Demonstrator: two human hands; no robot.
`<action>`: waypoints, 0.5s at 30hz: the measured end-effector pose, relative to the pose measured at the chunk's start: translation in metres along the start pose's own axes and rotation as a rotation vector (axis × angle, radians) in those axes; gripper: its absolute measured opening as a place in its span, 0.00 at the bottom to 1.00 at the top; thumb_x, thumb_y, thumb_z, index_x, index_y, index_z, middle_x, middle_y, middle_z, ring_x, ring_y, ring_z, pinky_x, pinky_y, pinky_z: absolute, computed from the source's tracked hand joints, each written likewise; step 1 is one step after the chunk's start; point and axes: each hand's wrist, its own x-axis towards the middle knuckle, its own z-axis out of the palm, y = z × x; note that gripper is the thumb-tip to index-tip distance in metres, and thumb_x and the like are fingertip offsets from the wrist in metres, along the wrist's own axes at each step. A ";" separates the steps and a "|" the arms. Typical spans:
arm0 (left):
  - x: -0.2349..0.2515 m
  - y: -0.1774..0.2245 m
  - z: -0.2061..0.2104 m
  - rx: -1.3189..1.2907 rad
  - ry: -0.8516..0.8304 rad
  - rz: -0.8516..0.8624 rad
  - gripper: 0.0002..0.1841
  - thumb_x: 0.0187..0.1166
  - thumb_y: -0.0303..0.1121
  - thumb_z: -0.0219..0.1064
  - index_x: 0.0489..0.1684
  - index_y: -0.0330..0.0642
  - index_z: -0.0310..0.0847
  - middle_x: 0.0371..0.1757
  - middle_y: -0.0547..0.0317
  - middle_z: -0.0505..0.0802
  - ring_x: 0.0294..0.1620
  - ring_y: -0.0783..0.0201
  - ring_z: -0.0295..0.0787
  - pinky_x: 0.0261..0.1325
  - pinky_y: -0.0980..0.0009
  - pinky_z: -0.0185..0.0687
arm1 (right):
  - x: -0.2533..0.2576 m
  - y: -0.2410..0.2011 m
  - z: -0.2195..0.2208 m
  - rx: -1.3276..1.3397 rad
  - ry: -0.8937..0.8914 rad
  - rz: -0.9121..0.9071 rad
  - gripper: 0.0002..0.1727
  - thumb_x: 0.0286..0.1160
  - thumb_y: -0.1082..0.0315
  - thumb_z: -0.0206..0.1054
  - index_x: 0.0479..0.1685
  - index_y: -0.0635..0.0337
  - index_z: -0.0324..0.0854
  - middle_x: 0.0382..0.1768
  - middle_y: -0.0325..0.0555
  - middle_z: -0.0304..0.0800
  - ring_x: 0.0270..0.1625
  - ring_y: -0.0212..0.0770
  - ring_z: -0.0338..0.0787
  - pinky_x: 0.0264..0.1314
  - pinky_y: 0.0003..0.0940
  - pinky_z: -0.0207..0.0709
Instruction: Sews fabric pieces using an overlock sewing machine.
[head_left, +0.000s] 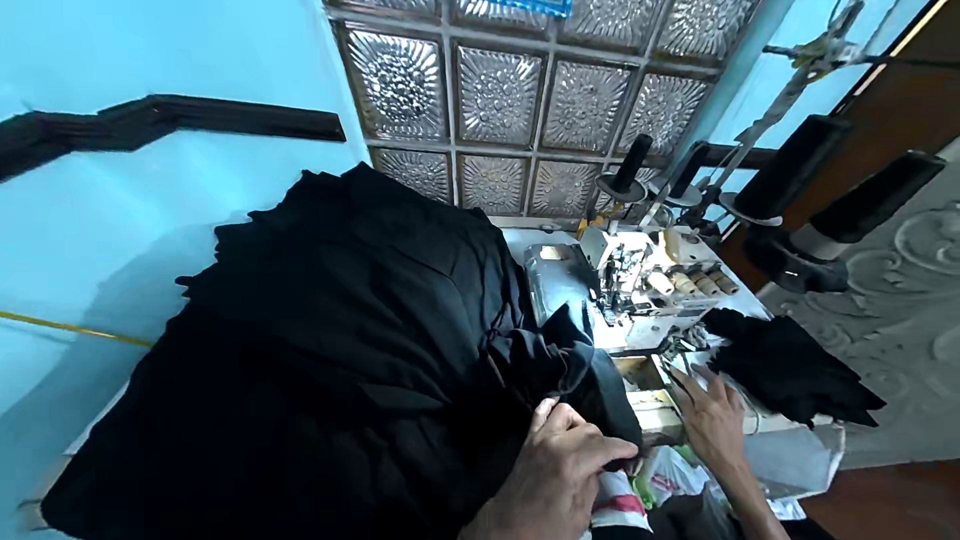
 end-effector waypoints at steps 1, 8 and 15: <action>-0.003 -0.001 0.003 -0.006 -0.010 -0.014 0.18 0.71 0.24 0.61 0.54 0.49 0.93 0.39 0.63 0.95 0.51 0.56 0.87 0.76 0.47 0.62 | 0.000 -0.009 -0.005 0.081 -0.001 -0.026 0.18 0.79 0.70 0.63 0.62 0.64 0.90 0.69 0.75 0.82 0.69 0.84 0.78 0.68 0.81 0.66; -0.007 0.003 0.005 -0.021 0.100 -0.060 0.12 0.76 0.43 0.70 0.28 0.48 0.89 0.28 0.63 0.89 0.46 0.62 0.86 0.81 0.55 0.59 | 0.018 -0.115 -0.053 0.511 -0.316 -0.638 0.16 0.85 0.64 0.52 0.48 0.48 0.89 0.67 0.40 0.89 0.83 0.46 0.75 0.86 0.48 0.62; -0.005 0.005 -0.014 0.206 0.297 -0.205 0.16 0.71 0.33 0.73 0.55 0.38 0.90 0.49 0.56 0.97 0.48 0.62 0.91 0.70 0.57 0.77 | 0.044 -0.119 -0.044 0.669 -0.382 -0.668 0.16 0.84 0.59 0.58 0.35 0.60 0.82 0.45 0.47 0.91 0.69 0.41 0.83 0.85 0.42 0.59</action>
